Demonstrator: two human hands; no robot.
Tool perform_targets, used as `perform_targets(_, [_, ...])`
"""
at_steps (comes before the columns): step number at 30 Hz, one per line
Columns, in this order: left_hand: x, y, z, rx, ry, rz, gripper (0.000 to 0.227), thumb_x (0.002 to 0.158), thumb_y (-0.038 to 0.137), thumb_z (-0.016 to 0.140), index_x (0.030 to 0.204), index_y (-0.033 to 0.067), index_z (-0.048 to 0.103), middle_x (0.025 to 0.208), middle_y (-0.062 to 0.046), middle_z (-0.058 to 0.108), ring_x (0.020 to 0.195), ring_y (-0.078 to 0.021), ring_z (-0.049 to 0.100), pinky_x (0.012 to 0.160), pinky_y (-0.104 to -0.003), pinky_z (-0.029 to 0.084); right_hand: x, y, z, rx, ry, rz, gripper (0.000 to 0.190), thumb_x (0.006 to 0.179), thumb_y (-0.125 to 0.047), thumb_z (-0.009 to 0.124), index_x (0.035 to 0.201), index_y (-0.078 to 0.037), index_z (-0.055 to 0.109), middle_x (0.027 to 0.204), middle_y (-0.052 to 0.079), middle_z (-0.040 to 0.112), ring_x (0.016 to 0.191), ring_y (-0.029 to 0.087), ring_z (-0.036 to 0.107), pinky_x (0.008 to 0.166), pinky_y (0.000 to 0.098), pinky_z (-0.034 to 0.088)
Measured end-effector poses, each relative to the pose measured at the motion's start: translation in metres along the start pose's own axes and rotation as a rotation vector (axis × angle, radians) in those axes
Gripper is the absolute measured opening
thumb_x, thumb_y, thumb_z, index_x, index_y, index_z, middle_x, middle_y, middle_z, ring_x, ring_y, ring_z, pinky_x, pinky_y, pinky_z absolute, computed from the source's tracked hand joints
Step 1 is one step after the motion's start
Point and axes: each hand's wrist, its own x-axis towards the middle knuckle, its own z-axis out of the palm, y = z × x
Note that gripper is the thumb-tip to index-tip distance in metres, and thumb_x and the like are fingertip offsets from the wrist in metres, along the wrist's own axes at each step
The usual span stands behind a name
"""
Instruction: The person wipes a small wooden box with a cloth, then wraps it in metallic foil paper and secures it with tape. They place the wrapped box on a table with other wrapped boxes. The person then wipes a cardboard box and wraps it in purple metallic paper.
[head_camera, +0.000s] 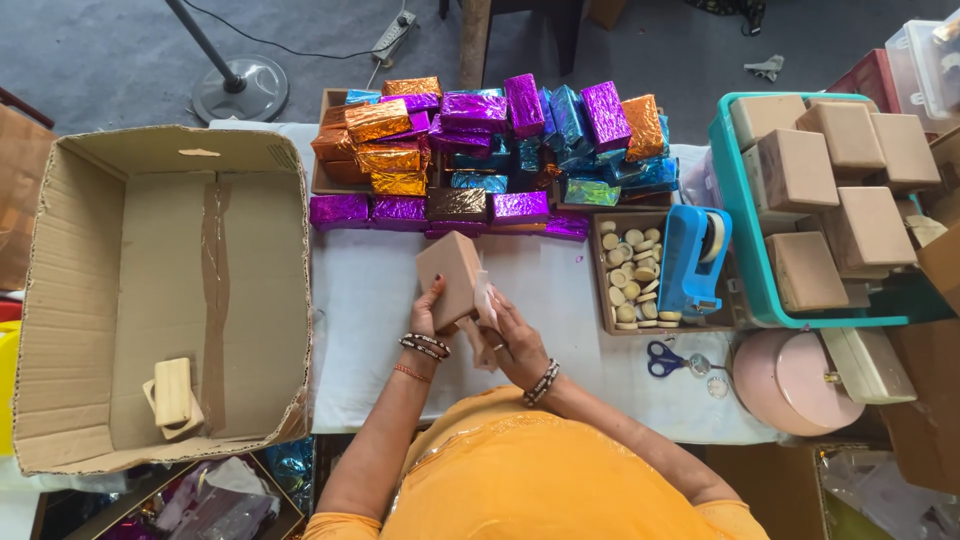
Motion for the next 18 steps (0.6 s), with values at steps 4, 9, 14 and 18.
perform_targets(4, [-0.026,0.014,0.045,0.010,0.066,0.149,0.058,0.094,0.026,0.070,0.141,0.0039,0.045,0.116,-0.015,0.069,0.102,-0.0316,0.072,0.082,-0.045,0.065,-0.016,0.059,0.023,0.230,0.036,0.119,0.042,0.100,-0.010,0.056,0.143,-0.007,0.056,0.141,0.013,0.064,0.115,0.021,0.072,0.096,0.0310,0.058])
perform_targets(9, [-0.015,-0.031,0.038,0.213,0.030,0.408,0.078,0.081,-0.003,0.072,0.144,0.0220,0.034,0.123,-0.006,0.061,0.110,-0.0234,0.065,0.089,-0.042,0.060,-0.009,0.071,0.040,0.835,0.054,0.659,0.054,0.102,-0.036,0.059,0.149,-0.012,0.050,0.114,0.002,0.068,0.086,0.009,0.060,0.066,0.0250,0.047])
perform_targets(14, [-0.015,-0.039,0.011,0.232,-0.148,0.342,0.075,0.085,-0.004,0.076,0.149,0.0089,0.040,0.132,-0.008,0.060,0.119,-0.0223,0.063,0.098,-0.040,0.057,0.005,0.075,0.017,0.986,0.173,0.687,0.066,0.090,-0.037,0.073,0.142,-0.008,0.045,0.113,0.003,0.069,0.096,0.014,0.069,0.079,0.0323,0.060])
perform_targets(18, [-0.037,-0.002,0.030,0.145,-0.167,0.202,0.074,0.089,0.017,0.074,0.153,0.0167,0.037,0.127,-0.006,0.064,0.116,-0.0195,0.064,0.097,-0.040,0.057,0.014,0.092,-0.021,0.899,0.167,0.712,0.057,0.092,-0.041,0.070,0.134,-0.004,0.059,0.108,0.006,0.072,0.091,0.015,0.071,0.075,0.0336,0.062])
